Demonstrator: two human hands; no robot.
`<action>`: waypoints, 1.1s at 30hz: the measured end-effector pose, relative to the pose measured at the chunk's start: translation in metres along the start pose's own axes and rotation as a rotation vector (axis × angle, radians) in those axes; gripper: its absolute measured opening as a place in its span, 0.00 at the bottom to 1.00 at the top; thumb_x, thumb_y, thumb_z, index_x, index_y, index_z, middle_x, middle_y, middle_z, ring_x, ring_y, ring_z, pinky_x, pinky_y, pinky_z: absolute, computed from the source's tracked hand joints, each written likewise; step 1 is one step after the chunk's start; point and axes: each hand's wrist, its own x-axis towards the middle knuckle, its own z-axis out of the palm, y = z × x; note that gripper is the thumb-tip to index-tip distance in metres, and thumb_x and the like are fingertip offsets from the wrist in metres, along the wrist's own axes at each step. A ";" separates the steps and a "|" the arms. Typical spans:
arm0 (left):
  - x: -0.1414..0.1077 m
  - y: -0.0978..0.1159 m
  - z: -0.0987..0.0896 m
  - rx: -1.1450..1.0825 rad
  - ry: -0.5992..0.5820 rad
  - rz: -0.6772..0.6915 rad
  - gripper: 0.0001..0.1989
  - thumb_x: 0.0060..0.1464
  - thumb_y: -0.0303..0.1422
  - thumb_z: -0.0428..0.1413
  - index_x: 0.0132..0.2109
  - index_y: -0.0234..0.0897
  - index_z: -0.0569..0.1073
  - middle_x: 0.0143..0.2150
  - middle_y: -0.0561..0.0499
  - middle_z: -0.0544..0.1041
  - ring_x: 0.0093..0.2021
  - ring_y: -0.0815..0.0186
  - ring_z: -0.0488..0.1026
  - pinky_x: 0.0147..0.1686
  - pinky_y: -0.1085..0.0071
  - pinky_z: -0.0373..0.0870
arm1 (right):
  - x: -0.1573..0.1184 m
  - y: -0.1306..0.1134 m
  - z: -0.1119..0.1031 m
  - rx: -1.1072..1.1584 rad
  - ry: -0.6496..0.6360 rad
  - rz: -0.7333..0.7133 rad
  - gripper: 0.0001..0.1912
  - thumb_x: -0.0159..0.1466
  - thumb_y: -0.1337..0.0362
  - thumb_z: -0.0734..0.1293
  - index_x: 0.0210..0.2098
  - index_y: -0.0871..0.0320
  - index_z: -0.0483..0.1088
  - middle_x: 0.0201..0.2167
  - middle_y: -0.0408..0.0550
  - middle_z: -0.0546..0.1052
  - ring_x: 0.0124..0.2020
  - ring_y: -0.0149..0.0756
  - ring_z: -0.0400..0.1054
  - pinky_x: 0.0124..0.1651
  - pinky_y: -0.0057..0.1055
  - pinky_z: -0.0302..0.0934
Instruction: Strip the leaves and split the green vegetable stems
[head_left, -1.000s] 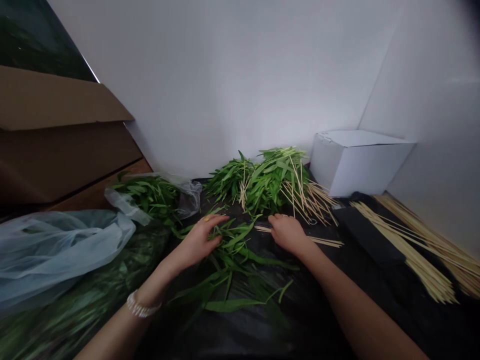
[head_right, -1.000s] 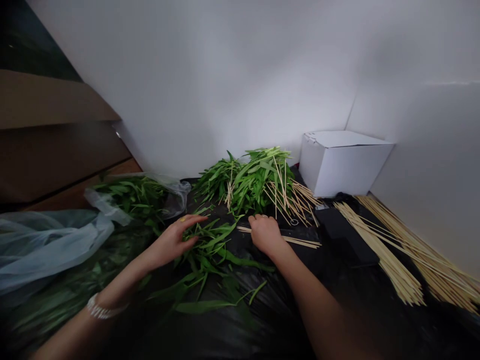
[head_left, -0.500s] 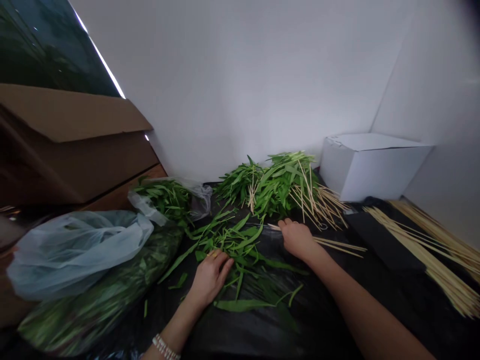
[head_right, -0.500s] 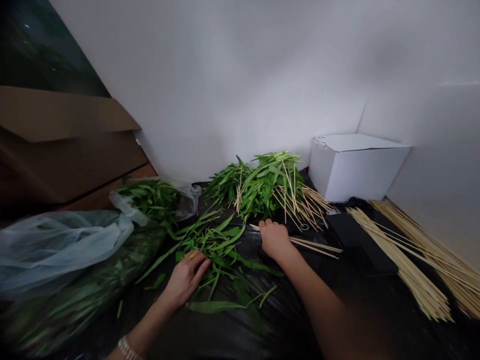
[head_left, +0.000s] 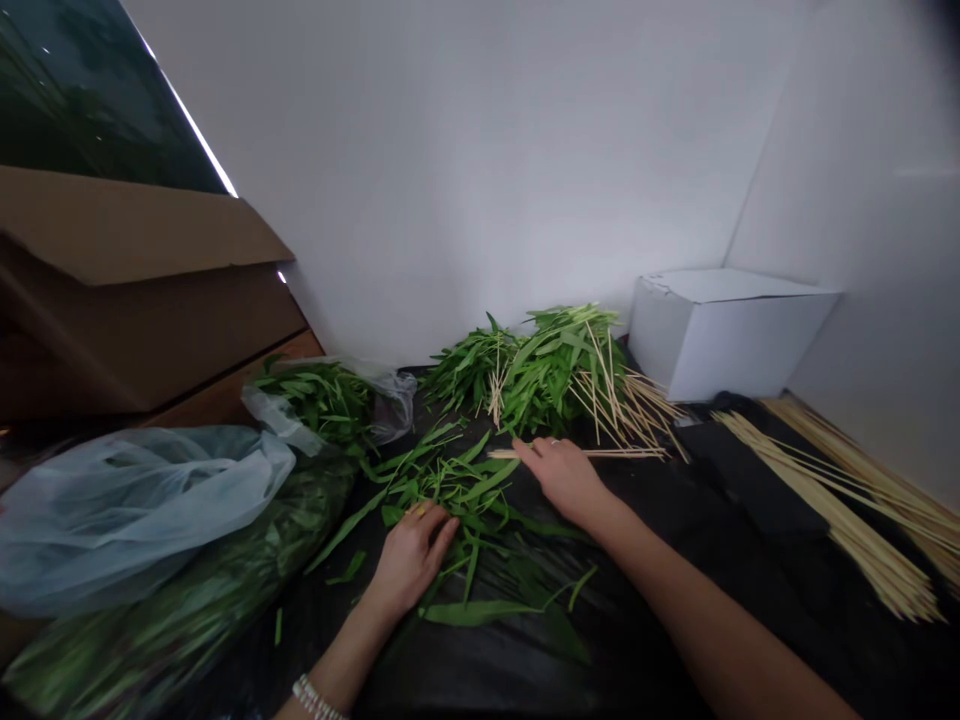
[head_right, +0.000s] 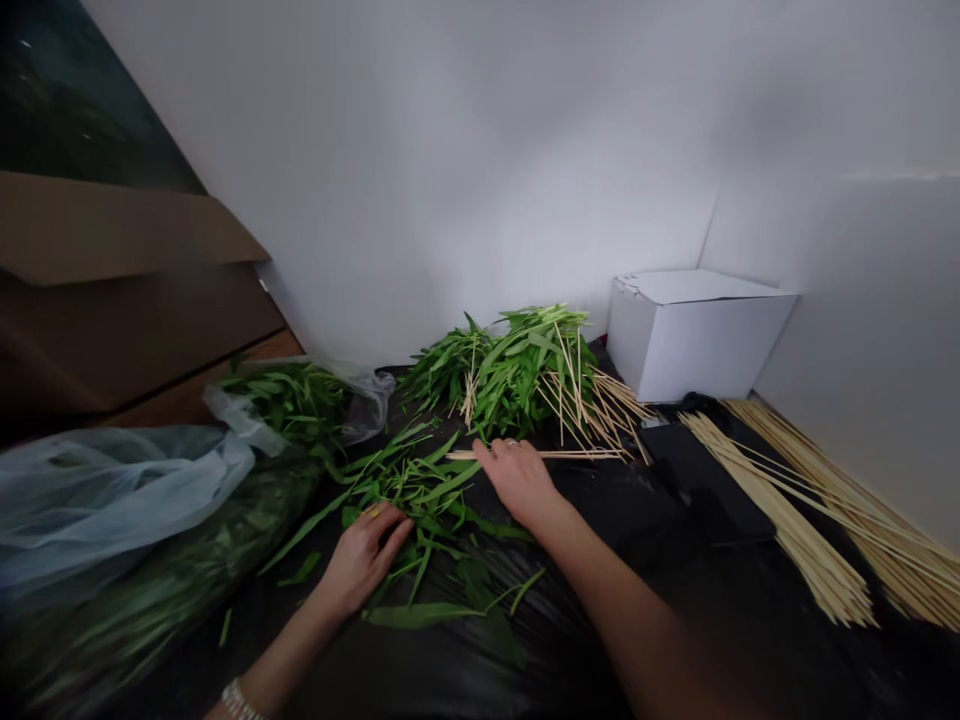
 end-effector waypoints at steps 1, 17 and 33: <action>0.000 0.001 -0.001 -0.009 -0.002 0.000 0.16 0.64 0.40 0.44 0.34 0.39 0.70 0.34 0.47 0.71 0.38 0.61 0.70 0.41 0.66 0.66 | 0.000 -0.005 0.002 0.011 0.003 -0.039 0.24 0.67 0.73 0.53 0.62 0.58 0.57 0.44 0.57 0.73 0.44 0.42 0.67 0.44 0.35 0.56; 0.053 -0.018 -0.056 -0.275 -0.178 -0.229 0.13 0.53 0.38 0.54 0.41 0.38 0.78 0.38 0.49 0.80 0.38 0.62 0.75 0.40 0.70 0.68 | 0.002 -0.017 0.024 0.078 0.033 -0.133 0.13 0.70 0.63 0.55 0.43 0.60 0.70 0.39 0.52 0.75 0.44 0.41 0.67 0.45 0.35 0.55; 0.067 -0.018 -0.013 -0.140 -0.050 -0.213 0.06 0.48 0.34 0.56 0.31 0.38 0.76 0.33 0.50 0.75 0.34 0.64 0.71 0.35 0.70 0.65 | -0.001 -0.031 0.028 0.115 -0.050 -0.156 0.18 0.71 0.62 0.52 0.43 0.58 0.71 0.38 0.51 0.76 0.35 0.38 0.73 0.35 0.29 0.61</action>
